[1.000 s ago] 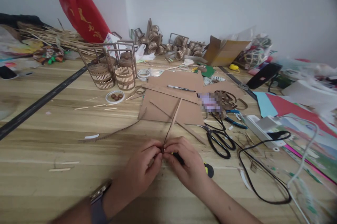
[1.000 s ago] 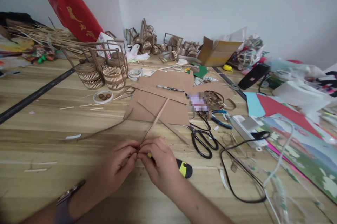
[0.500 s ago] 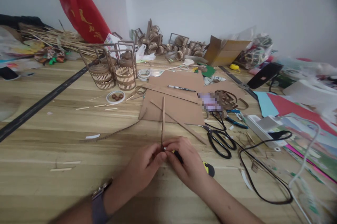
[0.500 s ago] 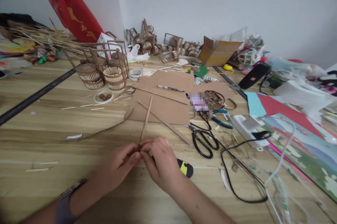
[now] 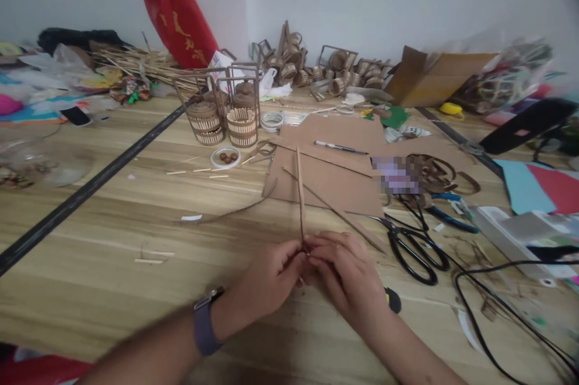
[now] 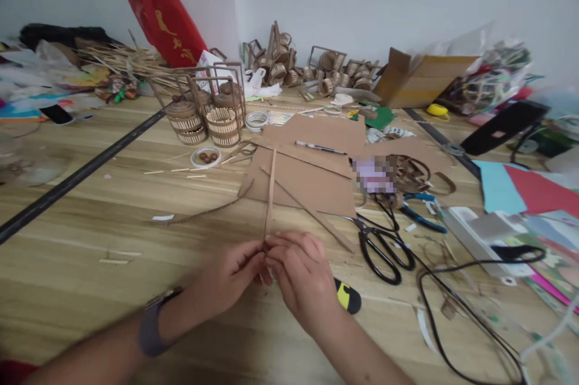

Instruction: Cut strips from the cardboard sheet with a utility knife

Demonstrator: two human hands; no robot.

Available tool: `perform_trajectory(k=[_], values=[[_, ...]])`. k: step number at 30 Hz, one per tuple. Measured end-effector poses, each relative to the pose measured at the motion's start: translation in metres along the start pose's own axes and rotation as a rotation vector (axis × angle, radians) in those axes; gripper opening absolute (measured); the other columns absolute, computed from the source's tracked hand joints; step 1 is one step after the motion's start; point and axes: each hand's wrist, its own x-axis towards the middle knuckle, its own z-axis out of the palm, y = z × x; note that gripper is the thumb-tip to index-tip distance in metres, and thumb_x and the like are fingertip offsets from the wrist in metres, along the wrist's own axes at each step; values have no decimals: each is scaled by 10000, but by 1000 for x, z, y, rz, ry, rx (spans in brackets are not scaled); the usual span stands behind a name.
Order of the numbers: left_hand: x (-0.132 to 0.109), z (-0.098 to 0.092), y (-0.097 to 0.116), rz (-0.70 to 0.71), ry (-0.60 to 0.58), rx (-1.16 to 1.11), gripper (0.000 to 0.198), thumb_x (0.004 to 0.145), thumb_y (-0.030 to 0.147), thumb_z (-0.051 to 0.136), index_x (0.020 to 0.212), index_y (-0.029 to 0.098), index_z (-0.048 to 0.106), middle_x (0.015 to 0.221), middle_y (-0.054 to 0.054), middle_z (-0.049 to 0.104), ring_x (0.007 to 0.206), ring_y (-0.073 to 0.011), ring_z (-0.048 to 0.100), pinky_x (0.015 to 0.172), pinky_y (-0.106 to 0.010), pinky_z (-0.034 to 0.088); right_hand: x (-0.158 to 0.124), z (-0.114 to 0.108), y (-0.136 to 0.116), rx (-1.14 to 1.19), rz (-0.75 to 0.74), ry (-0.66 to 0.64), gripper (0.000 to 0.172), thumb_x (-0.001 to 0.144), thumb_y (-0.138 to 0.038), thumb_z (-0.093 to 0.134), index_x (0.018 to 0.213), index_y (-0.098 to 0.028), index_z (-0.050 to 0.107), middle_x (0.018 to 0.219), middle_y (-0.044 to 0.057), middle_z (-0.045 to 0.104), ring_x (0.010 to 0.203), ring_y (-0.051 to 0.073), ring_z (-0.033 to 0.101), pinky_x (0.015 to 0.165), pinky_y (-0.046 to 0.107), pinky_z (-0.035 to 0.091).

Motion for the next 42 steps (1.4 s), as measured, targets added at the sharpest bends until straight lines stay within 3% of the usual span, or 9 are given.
perform_trajectory(k=[14,21,25,30,33,39,42], values=[[-2,-4,9,-8,-110,28,291,972,320,411,871,144,619,798,-62,690,718,-161,659,658,-246,479,2,-3,0,147,239,80,132,957,-167,538,909,-276,594,864,-3,763,851,178,718,751,325,546],[1,-2,-2,-2,-89,-149,469,949,593,498,901,140,611,782,-33,616,721,-148,594,674,-255,478,4,-5,-3,76,49,37,154,904,-132,583,979,-263,610,882,8,769,846,195,730,787,365,520],[2,-2,-2,-43,-95,-249,539,918,659,520,940,130,623,789,-38,629,720,-149,612,684,-260,498,1,-2,1,87,101,4,152,899,-224,647,1046,-266,637,942,36,770,882,217,732,804,387,545],[0,-1,3,-84,-82,-279,551,893,674,549,960,134,634,796,-42,638,721,-157,633,676,-268,515,-2,2,3,127,191,14,142,914,-270,657,1054,-273,630,969,46,768,927,221,733,781,376,578],[0,0,2,-97,-76,-268,560,890,684,541,964,135,627,789,-46,649,712,-157,637,672,-271,519,-1,2,2,163,183,17,73,921,-228,640,972,-275,615,955,30,775,920,212,735,775,374,578],[-2,2,3,-88,-100,-230,509,927,634,495,865,139,597,790,-77,680,731,-163,657,701,-281,537,0,1,0,125,152,62,98,933,-181,590,954,-273,616,892,12,773,865,190,727,780,371,562],[-3,2,5,-108,-101,-197,455,940,575,494,863,140,603,796,-81,693,727,-161,663,701,-281,538,0,0,-2,145,235,73,78,954,-202,571,932,-272,596,860,14,766,825,180,728,714,334,577]])
